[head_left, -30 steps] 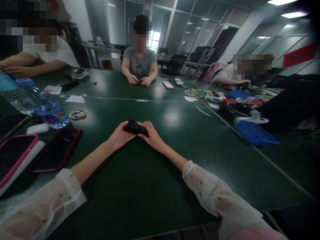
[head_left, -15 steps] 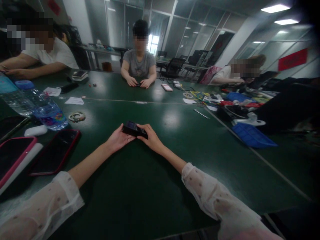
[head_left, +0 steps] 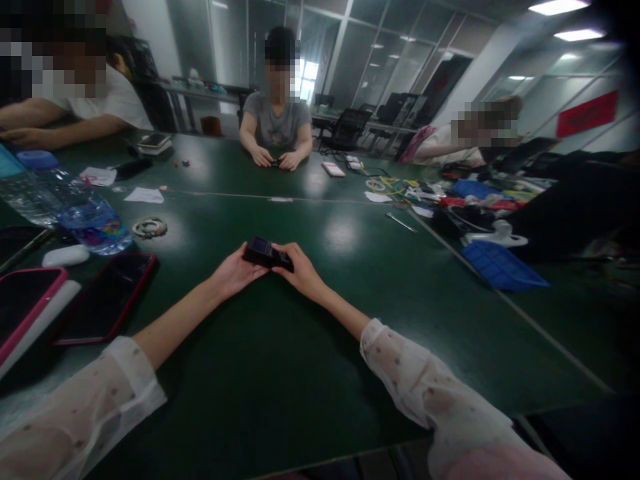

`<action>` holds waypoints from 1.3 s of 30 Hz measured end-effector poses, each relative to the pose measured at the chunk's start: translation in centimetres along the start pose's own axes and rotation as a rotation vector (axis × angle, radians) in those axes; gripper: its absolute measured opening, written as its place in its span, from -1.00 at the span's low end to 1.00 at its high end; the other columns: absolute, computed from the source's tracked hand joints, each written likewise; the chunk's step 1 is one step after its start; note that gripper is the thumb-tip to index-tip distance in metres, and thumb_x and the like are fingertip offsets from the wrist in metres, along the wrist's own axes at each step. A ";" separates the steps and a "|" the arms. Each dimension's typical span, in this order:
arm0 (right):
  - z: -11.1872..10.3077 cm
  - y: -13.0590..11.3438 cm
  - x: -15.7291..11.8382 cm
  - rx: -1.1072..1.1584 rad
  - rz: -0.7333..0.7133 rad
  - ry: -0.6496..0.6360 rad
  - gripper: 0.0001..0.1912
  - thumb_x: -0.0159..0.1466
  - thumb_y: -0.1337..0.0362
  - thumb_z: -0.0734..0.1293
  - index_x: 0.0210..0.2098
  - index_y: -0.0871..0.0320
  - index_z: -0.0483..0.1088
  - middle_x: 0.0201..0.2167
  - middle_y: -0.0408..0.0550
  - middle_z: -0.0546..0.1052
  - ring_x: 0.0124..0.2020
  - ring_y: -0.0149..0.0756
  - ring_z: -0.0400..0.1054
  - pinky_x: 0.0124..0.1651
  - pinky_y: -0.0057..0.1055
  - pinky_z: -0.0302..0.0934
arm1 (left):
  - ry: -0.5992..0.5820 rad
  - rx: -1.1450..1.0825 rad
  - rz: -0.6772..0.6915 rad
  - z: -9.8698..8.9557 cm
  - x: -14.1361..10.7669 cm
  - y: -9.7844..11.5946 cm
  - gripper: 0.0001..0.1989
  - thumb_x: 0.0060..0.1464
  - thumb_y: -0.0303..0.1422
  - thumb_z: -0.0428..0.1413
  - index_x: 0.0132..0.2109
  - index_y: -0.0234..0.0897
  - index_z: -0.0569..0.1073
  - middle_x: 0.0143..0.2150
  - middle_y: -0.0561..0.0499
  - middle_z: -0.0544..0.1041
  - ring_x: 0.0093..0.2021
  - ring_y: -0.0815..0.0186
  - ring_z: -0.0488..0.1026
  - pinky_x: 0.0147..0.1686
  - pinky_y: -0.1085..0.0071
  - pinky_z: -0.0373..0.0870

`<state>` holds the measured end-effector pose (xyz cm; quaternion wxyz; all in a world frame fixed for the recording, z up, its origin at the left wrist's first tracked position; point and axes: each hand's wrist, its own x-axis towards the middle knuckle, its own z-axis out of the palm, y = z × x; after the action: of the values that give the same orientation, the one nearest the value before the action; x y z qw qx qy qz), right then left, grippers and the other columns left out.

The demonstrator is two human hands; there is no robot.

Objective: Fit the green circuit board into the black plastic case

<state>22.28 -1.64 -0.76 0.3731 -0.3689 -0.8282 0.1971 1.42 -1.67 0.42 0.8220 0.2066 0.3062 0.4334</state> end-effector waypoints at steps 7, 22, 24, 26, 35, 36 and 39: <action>-0.1 -0.2 0.0 -0.005 0.014 0.005 -0.46 0.25 0.38 0.39 0.19 0.01 0.24 0.01 0.02 0.36 0.06 -0.15 0.34 0.13 -0.06 0.30 | -0.014 -0.019 -0.011 -0.4 0.3 0.0 -0.36 0.34 -0.02 -0.20 0.36 -0.38 0.16 0.16 -0.30 0.48 0.18 0.06 0.43 0.18 0.17 0.31; 0.0 -0.1 -0.1 -0.032 -0.018 0.074 -0.49 0.29 0.33 0.36 0.20 -0.02 0.23 0.01 0.03 0.35 0.04 -0.14 0.33 0.12 -0.08 0.31 | -0.083 -0.095 -0.014 -1.4 1.1 -0.1 -0.42 0.38 -0.15 -0.24 0.38 -0.39 0.08 0.05 -0.29 0.54 0.06 0.10 0.52 0.22 0.17 0.24; 0.0 0.0 -0.1 -0.022 -0.024 0.081 -0.49 0.29 0.32 0.36 0.20 -0.01 0.22 0.01 0.03 0.35 0.04 -0.14 0.33 0.11 -0.09 0.32 | -0.059 -0.090 -0.002 -1.3 0.9 -0.1 -0.47 0.37 -0.23 -0.21 0.37 -0.38 0.10 0.05 -0.29 0.53 0.06 0.09 0.52 0.21 0.16 0.26; -0.1 0.0 -0.2 -0.010 -0.036 0.096 -0.48 0.29 0.33 0.36 0.20 0.00 0.22 0.01 0.03 0.35 0.04 -0.15 0.33 0.10 -0.10 0.32 | -0.052 -0.088 -0.004 -1.1 0.8 0.0 -0.50 0.36 -0.30 -0.19 0.37 -0.37 0.10 0.08 -0.29 0.51 0.07 0.09 0.51 0.20 0.17 0.28; -0.3 -0.2 -0.3 -0.013 -0.039 0.149 -0.46 0.29 0.32 0.36 0.22 -0.02 0.19 0.02 0.03 0.35 0.04 -0.15 0.33 0.09 -0.09 0.33 | -0.036 -0.069 0.026 -0.5 0.4 -0.1 -0.52 0.35 -0.36 -0.18 0.35 -0.34 0.09 0.11 -0.31 0.47 0.07 0.08 0.51 0.17 0.19 0.33; -0.3 -0.3 -0.3 -0.014 -0.041 0.157 -0.47 0.29 0.32 0.36 0.22 -0.01 0.20 0.02 0.03 0.35 0.05 -0.15 0.33 0.10 -0.09 0.33 | -0.035 -0.065 0.030 -0.5 0.4 -0.1 -0.52 0.34 -0.36 -0.17 0.35 -0.34 0.09 0.10 -0.31 0.48 0.07 0.08 0.52 0.16 0.18 0.33; -0.4 -0.5 -0.4 -0.015 -0.042 0.193 -0.50 0.30 0.30 0.35 0.20 0.00 0.21 0.03 0.03 0.36 0.06 -0.16 0.33 0.12 -0.10 0.31 | -0.053 -0.069 0.025 -0.9 0.6 -0.1 -0.52 0.34 -0.36 -0.17 0.35 -0.35 0.10 0.07 -0.30 0.50 0.04 0.08 0.53 0.15 0.18 0.34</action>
<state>22.52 -2.24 -0.35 0.4526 -0.3714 -0.7973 0.1465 1.12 -1.17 -0.44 0.8310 0.1931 0.2668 0.4483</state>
